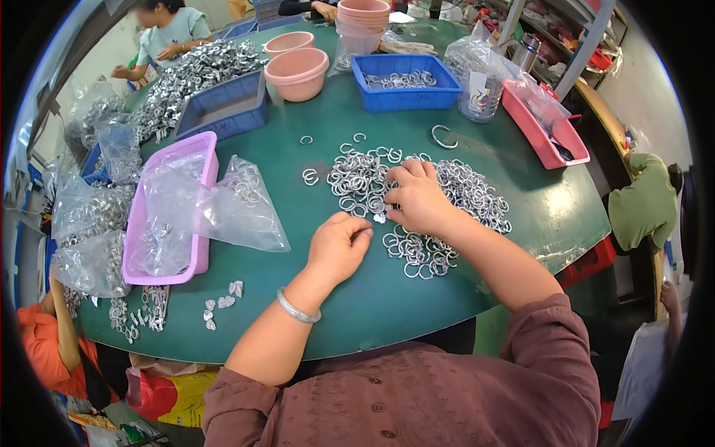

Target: The person assembles metal rings at a workbench by picking them from a pile and linking them together by hand.

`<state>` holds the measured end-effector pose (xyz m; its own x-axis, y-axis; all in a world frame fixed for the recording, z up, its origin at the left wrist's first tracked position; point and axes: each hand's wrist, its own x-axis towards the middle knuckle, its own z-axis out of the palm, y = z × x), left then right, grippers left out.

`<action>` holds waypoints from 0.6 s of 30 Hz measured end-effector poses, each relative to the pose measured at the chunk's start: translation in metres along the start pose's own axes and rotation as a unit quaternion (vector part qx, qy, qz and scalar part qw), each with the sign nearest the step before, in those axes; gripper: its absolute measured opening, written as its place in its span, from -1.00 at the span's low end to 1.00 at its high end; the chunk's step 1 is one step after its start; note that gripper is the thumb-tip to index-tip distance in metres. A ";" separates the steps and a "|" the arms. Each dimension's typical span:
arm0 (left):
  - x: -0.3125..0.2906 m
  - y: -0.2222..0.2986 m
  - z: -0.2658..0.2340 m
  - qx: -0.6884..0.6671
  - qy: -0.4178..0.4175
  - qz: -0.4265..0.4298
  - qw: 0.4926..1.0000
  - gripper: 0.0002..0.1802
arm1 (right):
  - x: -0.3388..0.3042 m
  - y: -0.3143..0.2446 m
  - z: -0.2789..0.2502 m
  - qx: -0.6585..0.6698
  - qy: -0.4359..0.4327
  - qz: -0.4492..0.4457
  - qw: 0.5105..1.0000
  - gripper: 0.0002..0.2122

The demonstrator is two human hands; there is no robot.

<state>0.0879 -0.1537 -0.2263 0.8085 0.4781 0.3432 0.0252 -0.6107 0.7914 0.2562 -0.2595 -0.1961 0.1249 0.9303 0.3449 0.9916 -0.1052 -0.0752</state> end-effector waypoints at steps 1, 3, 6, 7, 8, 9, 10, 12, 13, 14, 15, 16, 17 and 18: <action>0.000 0.003 0.000 0.020 -0.008 0.016 1.000 -0.91 | -0.001 -0.001 0.000 -0.002 0.002 -0.002 1.000 -0.87; 0.000 0.008 -0.001 0.041 -0.011 0.014 0.999 -0.91 | 0.000 -0.003 0.002 -0.010 0.007 -0.008 1.000 -0.88; -0.001 0.010 -0.004 0.083 -0.026 0.011 0.996 -0.89 | -0.001 -0.005 0.004 -0.009 0.011 -0.012 1.000 -0.91; -0.001 0.010 -0.005 0.107 -0.035 0.013 0.994 -0.87 | 0.000 -0.006 0.004 -0.016 0.012 -0.014 1.000 -0.92; -0.002 0.009 -0.005 0.106 -0.033 0.013 0.994 -0.87 | 0.000 -0.006 0.002 -0.011 0.015 -0.020 1.000 -0.92; -0.002 0.010 -0.005 0.123 -0.032 0.007 0.992 -0.85 | -0.002 -0.008 0.001 -0.012 0.014 -0.022 1.000 -0.92; -0.004 0.009 -0.004 0.140 -0.031 0.000 0.990 -0.83 | -0.004 -0.011 -0.001 0.016 -0.009 -0.017 1.000 -0.92; -0.004 0.006 -0.005 0.148 -0.023 0.000 0.989 -0.81 | -0.004 -0.016 -0.003 0.045 -0.033 -0.015 0.998 -0.93; -0.003 0.007 -0.005 0.157 -0.019 0.003 0.987 -0.80 | -0.004 -0.016 -0.002 0.045 -0.028 0.000 0.999 -0.92; -0.003 0.007 -0.005 0.156 -0.016 0.002 0.988 -0.80 | -0.004 -0.017 -0.001 0.046 -0.023 0.014 0.999 -0.92; -0.004 0.007 -0.005 0.161 -0.026 -0.005 0.987 -0.79 | -0.006 -0.017 -0.001 0.044 -0.024 0.012 0.999 -0.92; -0.004 0.008 -0.005 0.167 -0.034 -0.012 0.985 -0.77 | -0.007 -0.019 0.001 0.061 -0.055 0.022 0.996 -0.92; -0.003 0.008 -0.006 0.167 -0.031 -0.012 0.985 -0.77 | -0.007 -0.019 0.002 0.077 -0.087 0.032 0.993 -0.92; -0.002 0.008 -0.006 0.181 -0.031 -0.007 0.983 -0.76 | -0.006 -0.019 0.002 0.092 -0.087 0.008 0.992 -0.91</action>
<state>0.0829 -0.1557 -0.2171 0.8406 0.4549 0.2940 0.2343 -0.7947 0.5599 0.2368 -0.2625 -0.1992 0.1176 0.9772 0.1768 0.9647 -0.0701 -0.2539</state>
